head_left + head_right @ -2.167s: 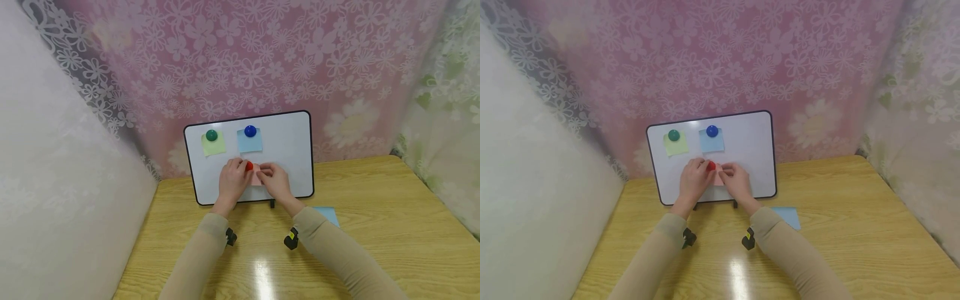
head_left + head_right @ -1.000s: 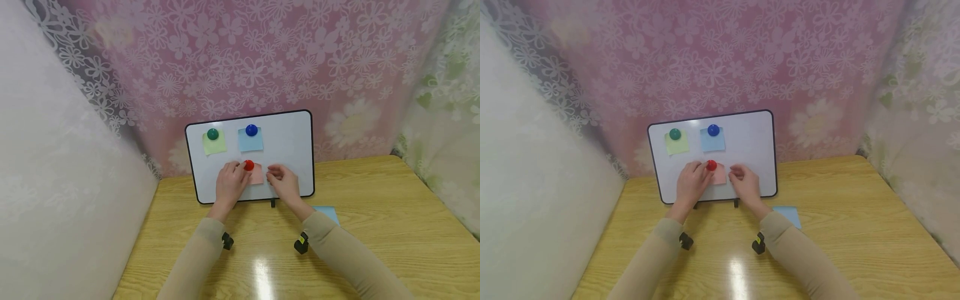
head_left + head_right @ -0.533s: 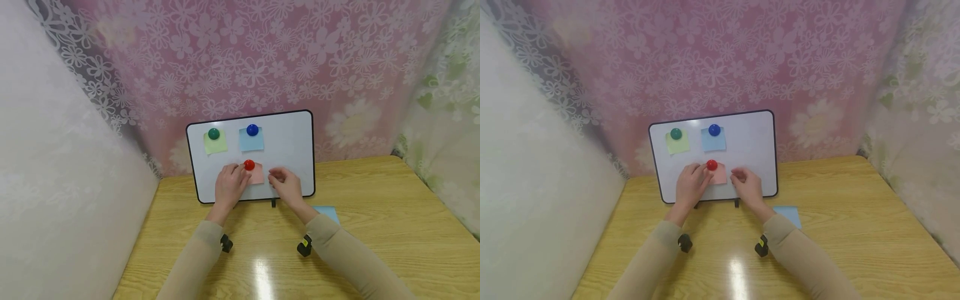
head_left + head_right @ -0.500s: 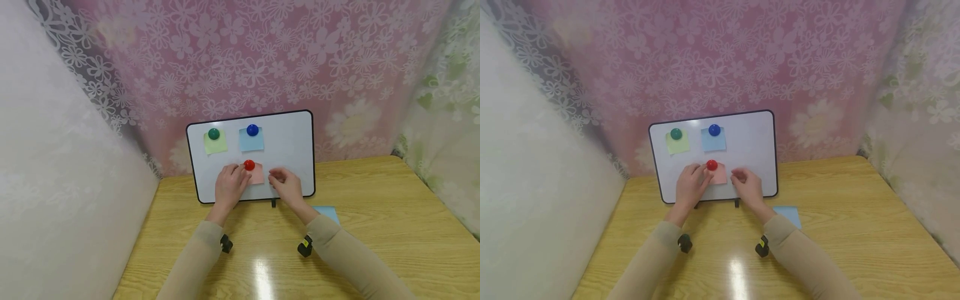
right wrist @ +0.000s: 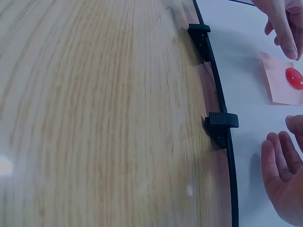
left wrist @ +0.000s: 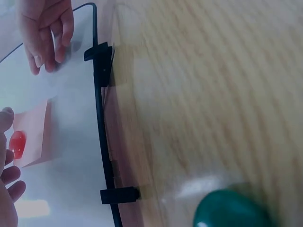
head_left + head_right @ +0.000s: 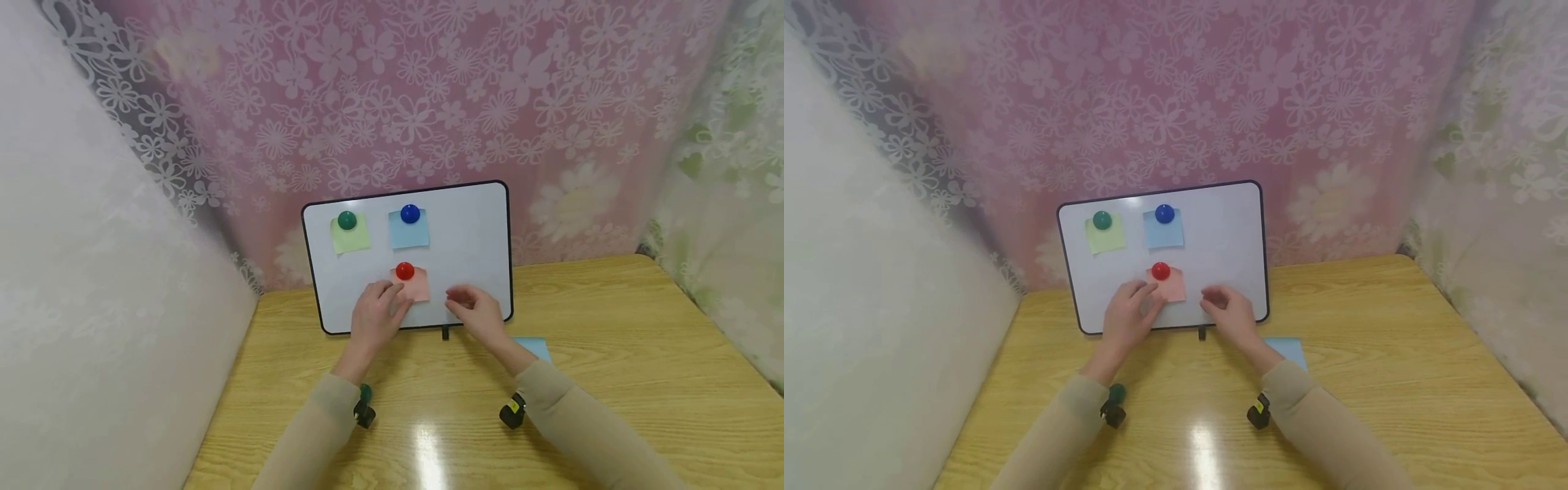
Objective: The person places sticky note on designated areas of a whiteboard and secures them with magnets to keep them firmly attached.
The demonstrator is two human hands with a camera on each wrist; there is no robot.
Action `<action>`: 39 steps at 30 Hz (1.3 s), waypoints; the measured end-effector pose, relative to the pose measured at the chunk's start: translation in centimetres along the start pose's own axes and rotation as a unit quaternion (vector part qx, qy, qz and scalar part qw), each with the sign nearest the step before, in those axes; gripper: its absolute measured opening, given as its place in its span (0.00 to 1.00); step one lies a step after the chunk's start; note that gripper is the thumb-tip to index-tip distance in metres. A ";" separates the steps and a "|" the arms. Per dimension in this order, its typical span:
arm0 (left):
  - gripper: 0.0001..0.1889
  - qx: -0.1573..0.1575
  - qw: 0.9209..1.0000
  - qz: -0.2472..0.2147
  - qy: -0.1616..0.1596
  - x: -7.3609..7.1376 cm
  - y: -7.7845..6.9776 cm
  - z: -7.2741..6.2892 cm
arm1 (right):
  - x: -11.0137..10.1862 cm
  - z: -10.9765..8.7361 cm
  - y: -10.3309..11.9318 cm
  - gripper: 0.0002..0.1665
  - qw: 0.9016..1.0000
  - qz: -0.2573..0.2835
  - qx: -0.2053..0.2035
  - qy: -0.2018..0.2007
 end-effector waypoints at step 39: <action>0.19 -0.175 0.958 -0.184 0.132 1.1 1.3 -5.7 | -3.0 -2.7 -3.5 0.18 0.995 -0.048 0.021 0.080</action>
Point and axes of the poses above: each hand's wrist, its own z-axis towards the middle knuckle, its own x-axis out of the palm, y = z × x, the point moved 8 cm from there along z, towards the middle knuckle, and after that the axes turned 10 degrees about -z, right-handed, at the moved point
